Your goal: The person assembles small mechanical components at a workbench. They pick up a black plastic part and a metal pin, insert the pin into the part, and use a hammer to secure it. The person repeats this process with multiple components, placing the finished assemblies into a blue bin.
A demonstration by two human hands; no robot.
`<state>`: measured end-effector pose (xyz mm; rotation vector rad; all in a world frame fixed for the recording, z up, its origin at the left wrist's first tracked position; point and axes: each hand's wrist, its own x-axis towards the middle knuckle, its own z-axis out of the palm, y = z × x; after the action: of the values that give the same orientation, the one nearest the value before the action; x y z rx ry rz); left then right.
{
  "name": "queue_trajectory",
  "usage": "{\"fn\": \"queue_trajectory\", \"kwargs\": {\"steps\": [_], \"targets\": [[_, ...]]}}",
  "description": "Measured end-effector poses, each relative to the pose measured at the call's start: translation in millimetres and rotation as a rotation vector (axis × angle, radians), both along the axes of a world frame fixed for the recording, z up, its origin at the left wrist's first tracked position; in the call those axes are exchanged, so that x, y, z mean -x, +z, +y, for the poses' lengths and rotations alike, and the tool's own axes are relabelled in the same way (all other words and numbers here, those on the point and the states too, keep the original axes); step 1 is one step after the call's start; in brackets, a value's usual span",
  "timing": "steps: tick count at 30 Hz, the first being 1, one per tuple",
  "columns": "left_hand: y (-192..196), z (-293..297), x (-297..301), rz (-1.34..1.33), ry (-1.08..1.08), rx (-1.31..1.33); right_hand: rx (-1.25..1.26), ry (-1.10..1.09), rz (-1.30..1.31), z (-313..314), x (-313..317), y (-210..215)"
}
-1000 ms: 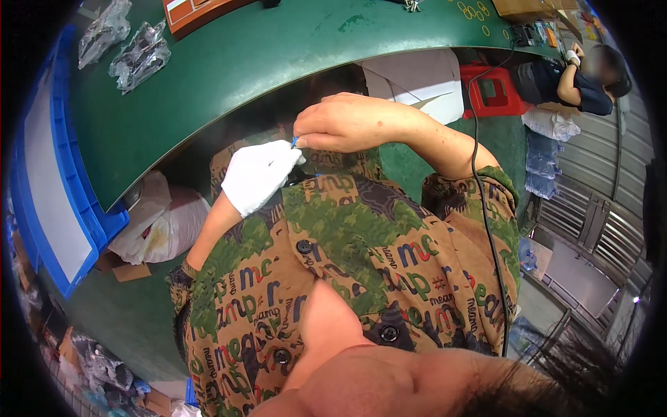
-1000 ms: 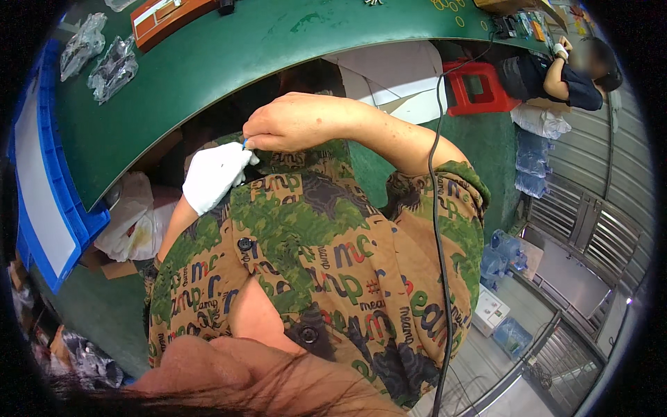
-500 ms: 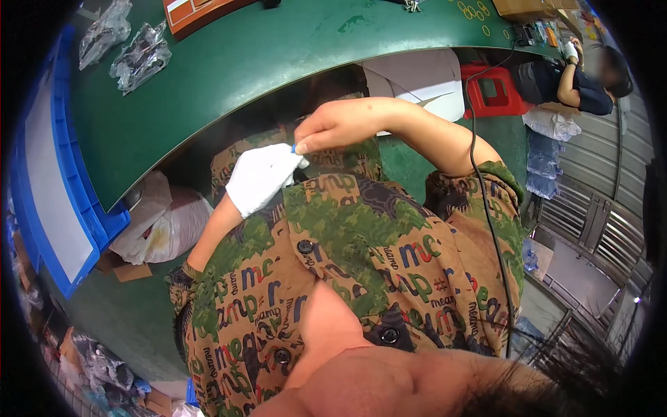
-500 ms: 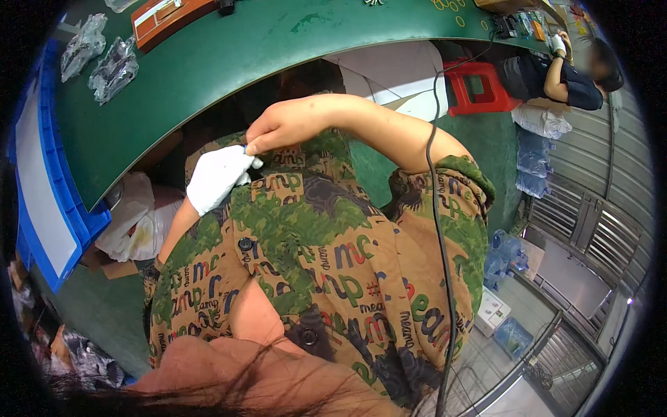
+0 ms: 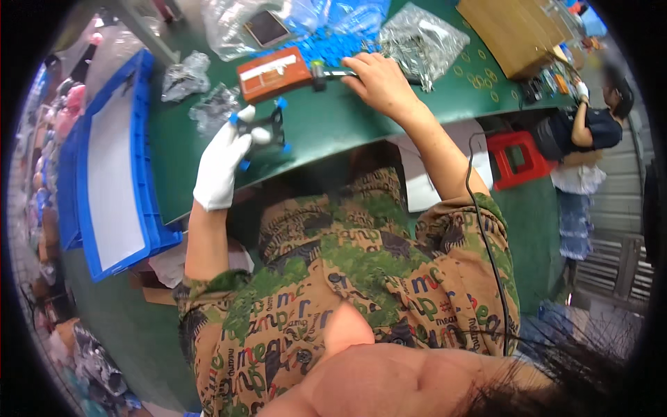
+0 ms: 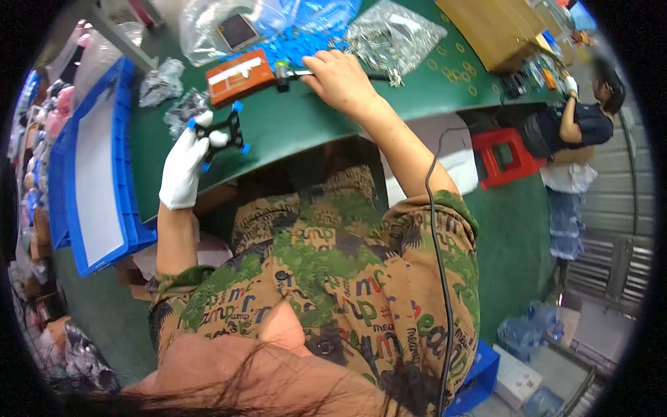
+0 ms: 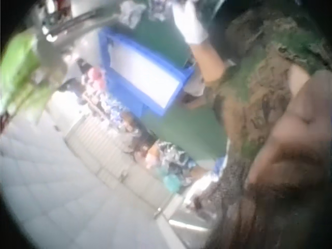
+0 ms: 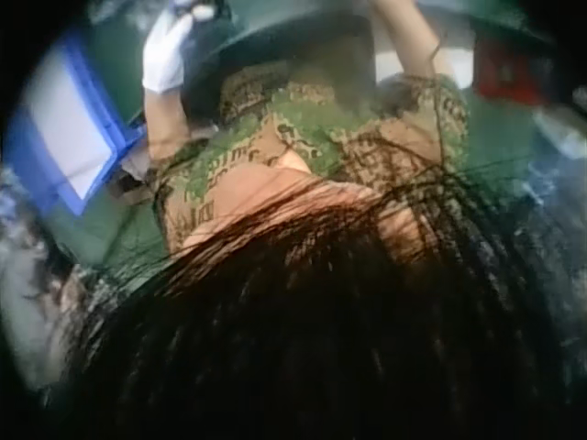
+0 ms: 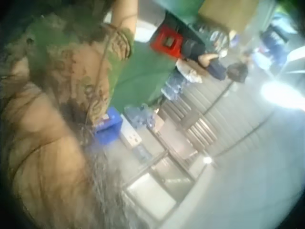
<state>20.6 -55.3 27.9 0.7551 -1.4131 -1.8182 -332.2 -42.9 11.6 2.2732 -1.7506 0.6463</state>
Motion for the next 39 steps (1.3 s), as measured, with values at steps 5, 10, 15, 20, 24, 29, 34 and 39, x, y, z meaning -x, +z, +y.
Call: {"fn": "queue_trajectory", "kwargs": {"steps": [5, 10, 15, 20, 24, 29, 34, 39], "targets": [[-5, -53, 7, 0.377, -0.072, -0.326, -0.049, -0.147, 0.222, -16, 17, -38], [-8, -67, 8, 0.253, -0.078, -0.274, -0.056, -0.056, 0.169, -17, 22, -34], [-13, -102, 24, -0.114, 0.062, 0.133, -0.082, -0.059, -0.074, 1, 26, -7], [-22, -142, 54, -0.31, 0.156, 0.567, -0.073, -0.043, -0.702, 12, 6, 20], [-28, -149, 68, -0.572, 0.174, 0.832, -0.308, 0.066, -1.095, 8, -7, 20], [-31, -155, 61, -0.537, 0.142, 0.877, -0.185, 0.063, -0.977, 4, -29, 27], [-28, -163, 55, -0.538, 0.061, 0.76, -0.15, 0.135, -0.938, -7, -41, 33], [-29, -176, 33, -0.811, 0.213, 1.181, -0.135, 0.157, -0.849, -17, -49, 24]]}}
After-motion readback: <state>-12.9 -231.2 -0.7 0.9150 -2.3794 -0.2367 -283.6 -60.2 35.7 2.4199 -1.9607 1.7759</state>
